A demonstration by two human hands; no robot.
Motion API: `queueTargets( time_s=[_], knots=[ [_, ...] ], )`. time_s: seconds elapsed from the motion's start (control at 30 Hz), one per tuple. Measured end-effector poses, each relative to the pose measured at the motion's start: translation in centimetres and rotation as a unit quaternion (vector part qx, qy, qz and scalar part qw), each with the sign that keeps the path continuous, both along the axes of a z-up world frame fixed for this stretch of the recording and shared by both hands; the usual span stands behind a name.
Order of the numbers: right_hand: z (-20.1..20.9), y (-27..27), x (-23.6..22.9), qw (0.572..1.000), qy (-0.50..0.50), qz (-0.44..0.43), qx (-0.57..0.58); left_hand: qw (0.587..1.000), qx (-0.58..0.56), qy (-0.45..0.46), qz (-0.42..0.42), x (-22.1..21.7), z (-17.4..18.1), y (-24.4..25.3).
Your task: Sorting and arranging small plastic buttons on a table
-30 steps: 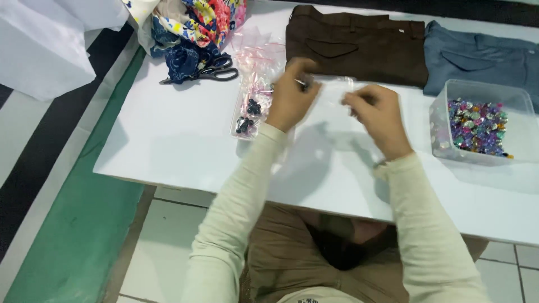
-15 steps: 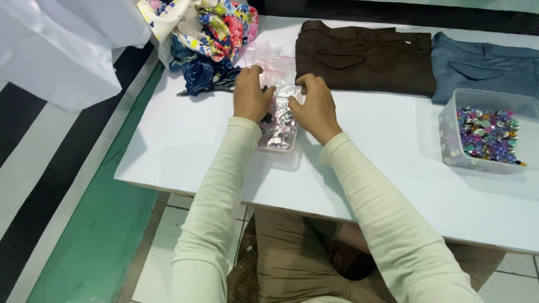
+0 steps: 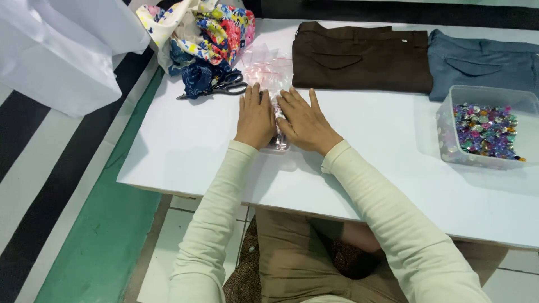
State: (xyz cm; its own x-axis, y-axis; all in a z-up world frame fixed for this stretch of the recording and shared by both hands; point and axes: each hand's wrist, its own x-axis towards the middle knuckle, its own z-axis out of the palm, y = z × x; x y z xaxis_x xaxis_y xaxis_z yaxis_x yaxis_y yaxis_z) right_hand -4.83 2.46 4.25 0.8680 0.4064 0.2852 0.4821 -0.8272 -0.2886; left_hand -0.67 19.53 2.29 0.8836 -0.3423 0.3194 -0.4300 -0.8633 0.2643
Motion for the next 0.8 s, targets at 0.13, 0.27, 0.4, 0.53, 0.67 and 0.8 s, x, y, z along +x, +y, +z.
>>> queueTargets(
  time_s=[0.13,0.27,0.4,0.53,0.67,0.8],
  knots=[
    [0.2,-1.1,-0.6,1.000,0.014,0.011,0.018,0.999,0.036,0.012,0.015,-0.4,0.1,-0.1],
    [0.0,-4.2,-1.9,0.994,-0.061,0.006,0.095,0.990,-0.085,-0.109,0.007,-2.9,1.3,-0.7],
    [-1.3,-8.8,-3.6,0.989,-0.052,-0.045,0.131,0.935,-0.257,-0.203,-0.134,-11.2,1.9,-5.7],
    [-3.3,-12.3,-5.7,0.984,0.023,-0.123,0.128,0.953,-0.216,-0.085,-0.195,-17.4,-0.5,-8.4],
    [-4.8,-13.6,-6.5,0.986,0.001,-0.141,0.091,0.989,-0.112,0.010,-0.098,-17.3,-2.5,-9.3],
    [-4.7,-13.7,-8.0,0.986,-0.022,-0.131,0.098,0.984,-0.152,-0.011,-0.096,-17.0,-3.7,-9.4]
  ],
)
